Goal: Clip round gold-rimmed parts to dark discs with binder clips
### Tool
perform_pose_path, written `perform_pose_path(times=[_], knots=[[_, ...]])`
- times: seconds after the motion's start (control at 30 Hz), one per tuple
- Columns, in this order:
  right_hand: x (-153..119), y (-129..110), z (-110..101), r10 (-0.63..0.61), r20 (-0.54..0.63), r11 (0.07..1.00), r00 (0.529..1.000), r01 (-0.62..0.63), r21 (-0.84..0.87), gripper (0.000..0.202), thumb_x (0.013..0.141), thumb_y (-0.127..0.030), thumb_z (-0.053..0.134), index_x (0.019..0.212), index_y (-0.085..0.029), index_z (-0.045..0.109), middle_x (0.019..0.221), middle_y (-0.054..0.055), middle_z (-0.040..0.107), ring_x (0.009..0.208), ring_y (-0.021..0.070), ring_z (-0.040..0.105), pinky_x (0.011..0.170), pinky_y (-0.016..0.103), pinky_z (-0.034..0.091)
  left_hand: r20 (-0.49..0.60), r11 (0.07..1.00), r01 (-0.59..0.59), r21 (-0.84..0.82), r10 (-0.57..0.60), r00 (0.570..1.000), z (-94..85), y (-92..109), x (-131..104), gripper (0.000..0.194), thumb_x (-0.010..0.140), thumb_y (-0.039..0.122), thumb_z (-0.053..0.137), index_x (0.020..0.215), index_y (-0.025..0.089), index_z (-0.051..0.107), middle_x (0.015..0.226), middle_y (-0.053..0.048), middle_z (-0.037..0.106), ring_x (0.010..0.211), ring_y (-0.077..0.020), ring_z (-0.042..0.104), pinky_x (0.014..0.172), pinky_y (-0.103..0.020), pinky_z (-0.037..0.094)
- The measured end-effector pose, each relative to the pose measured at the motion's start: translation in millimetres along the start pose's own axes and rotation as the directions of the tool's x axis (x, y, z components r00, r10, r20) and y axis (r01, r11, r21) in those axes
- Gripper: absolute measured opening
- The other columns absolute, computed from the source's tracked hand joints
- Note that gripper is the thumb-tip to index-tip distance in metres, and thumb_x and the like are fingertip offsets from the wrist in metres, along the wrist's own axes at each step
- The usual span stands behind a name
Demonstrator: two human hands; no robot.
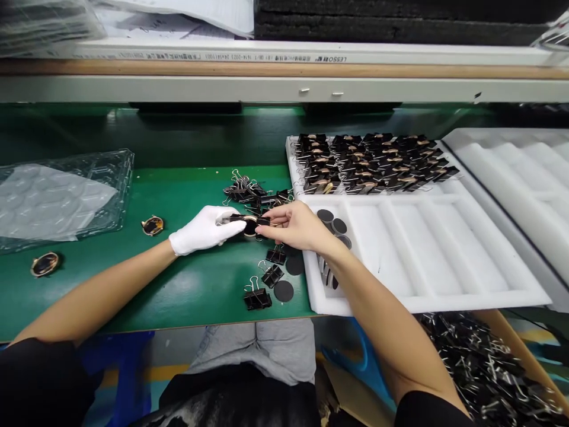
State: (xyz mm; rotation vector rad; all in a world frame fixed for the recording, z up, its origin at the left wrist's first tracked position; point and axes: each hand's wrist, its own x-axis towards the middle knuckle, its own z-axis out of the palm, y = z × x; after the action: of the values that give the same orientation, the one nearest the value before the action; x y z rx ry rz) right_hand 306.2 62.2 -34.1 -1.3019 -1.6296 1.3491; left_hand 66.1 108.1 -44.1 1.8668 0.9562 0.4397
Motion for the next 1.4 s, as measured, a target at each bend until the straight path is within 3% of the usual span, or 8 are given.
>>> perform_pose_path(times=[0.27, 0.47, 0.67, 0.93, 1.13, 1.3, 1.4], knots=[[2, 2, -1, 0.003, -0.012, 1.0, 1.0, -0.004, -0.023, 0.034, 0.081, -0.049, 0.083, 0.086, -0.017, 0.076, 0.059, 0.0, 0.065, 0.052, 0.0134, 0.059, 0.051, 0.027, 0.042, 0.067, 0.992, 0.042, -0.117, -0.034, 0.997, 0.8, -12, 3, 0.041, 0.096, 0.057, 0.056, 0.083, 0.019, 0.058, 0.056, 0.004, 0.058, 0.047, -0.0105, 0.056, 0.051, -0.022, 0.046], [4, 0, -3, -0.02, -0.031, 0.999, 0.999, 0.018, -0.034, 0.045, 0.093, -0.058, 0.068, 0.105, -0.015, 0.076, 0.064, 0.002, 0.066, 0.055, 0.013, 0.058, 0.05, 0.026, 0.039, 0.056, 0.987, 0.046, -0.157, -0.038, 0.998, 0.4, -15, 3, 0.047, 0.099, 0.059, 0.05, 0.075, 0.019, 0.051, 0.057, 0.002, 0.062, 0.047, -0.0093, 0.059, 0.055, -0.021, 0.05], [4, 3, -4, -0.072, -0.034, 0.992, 0.997, 0.068, -0.109, 0.036, 0.084, -0.046, 0.077, 0.104, -0.015, 0.078, 0.073, 0.003, 0.07, 0.065, 0.0161, 0.063, 0.062, 0.03, 0.051, 0.016, 0.993, 0.052, -0.109, -0.05, 0.999, 6.9, -12, 2, 0.04, 0.094, 0.056, 0.062, 0.081, 0.018, 0.057, 0.059, 0.005, 0.059, 0.049, -0.0082, 0.056, 0.051, -0.019, 0.046], [6, 7, 16, -0.068, -0.259, 0.997, 0.964, 0.058, -0.045, 0.038, 0.076, -0.046, 0.082, 0.094, -0.013, 0.08, 0.07, 0.003, 0.068, 0.061, 0.0154, 0.059, 0.058, 0.031, 0.052, -0.038, 0.987, 0.082, -0.138, -0.088, 0.995, 9.7, -7, -3, 0.041, 0.091, 0.054, 0.064, 0.072, 0.018, 0.053, 0.054, 0.006, 0.052, 0.045, -0.0071, 0.048, 0.045, -0.019, 0.039], [6, 7, 13, -0.072, -0.159, 0.996, 0.985, 0.063, -0.059, 0.039, 0.074, -0.048, 0.083, 0.094, -0.014, 0.081, 0.068, 0.003, 0.066, 0.06, 0.0149, 0.057, 0.056, 0.031, 0.049, 0.042, 0.992, 0.065, -0.113, -0.06, 0.997, 5.0, -7, -5, 0.043, 0.09, 0.056, 0.064, 0.073, 0.018, 0.054, 0.056, 0.006, 0.053, 0.046, -0.0076, 0.05, 0.045, -0.019, 0.039], [6, 9, 7, -0.085, -0.147, 0.992, 0.985, 0.07, -0.108, 0.038, 0.079, -0.049, 0.079, 0.096, -0.015, 0.08, 0.067, 0.001, 0.064, 0.058, 0.0143, 0.055, 0.056, 0.031, 0.046, 0.009, 0.986, 0.087, -0.14, -0.087, 0.996, 9.9, -7, -4, 0.042, 0.091, 0.056, 0.064, 0.074, 0.018, 0.055, 0.058, 0.005, 0.055, 0.048, -0.0079, 0.052, 0.048, -0.02, 0.043], [5, 5, 0, -0.123, -0.108, 0.978, 0.986, 0.102, -0.184, 0.038, 0.084, -0.049, 0.075, 0.101, -0.015, 0.079, 0.073, 0.003, 0.069, 0.065, 0.0167, 0.061, 0.062, 0.032, 0.049, 0.003, 0.985, 0.079, -0.152, -0.08, 0.997, 10.3, -9, -3, 0.042, 0.092, 0.055, 0.065, 0.074, 0.018, 0.055, 0.058, 0.005, 0.057, 0.05, -0.0081, 0.054, 0.051, -0.02, 0.045]])
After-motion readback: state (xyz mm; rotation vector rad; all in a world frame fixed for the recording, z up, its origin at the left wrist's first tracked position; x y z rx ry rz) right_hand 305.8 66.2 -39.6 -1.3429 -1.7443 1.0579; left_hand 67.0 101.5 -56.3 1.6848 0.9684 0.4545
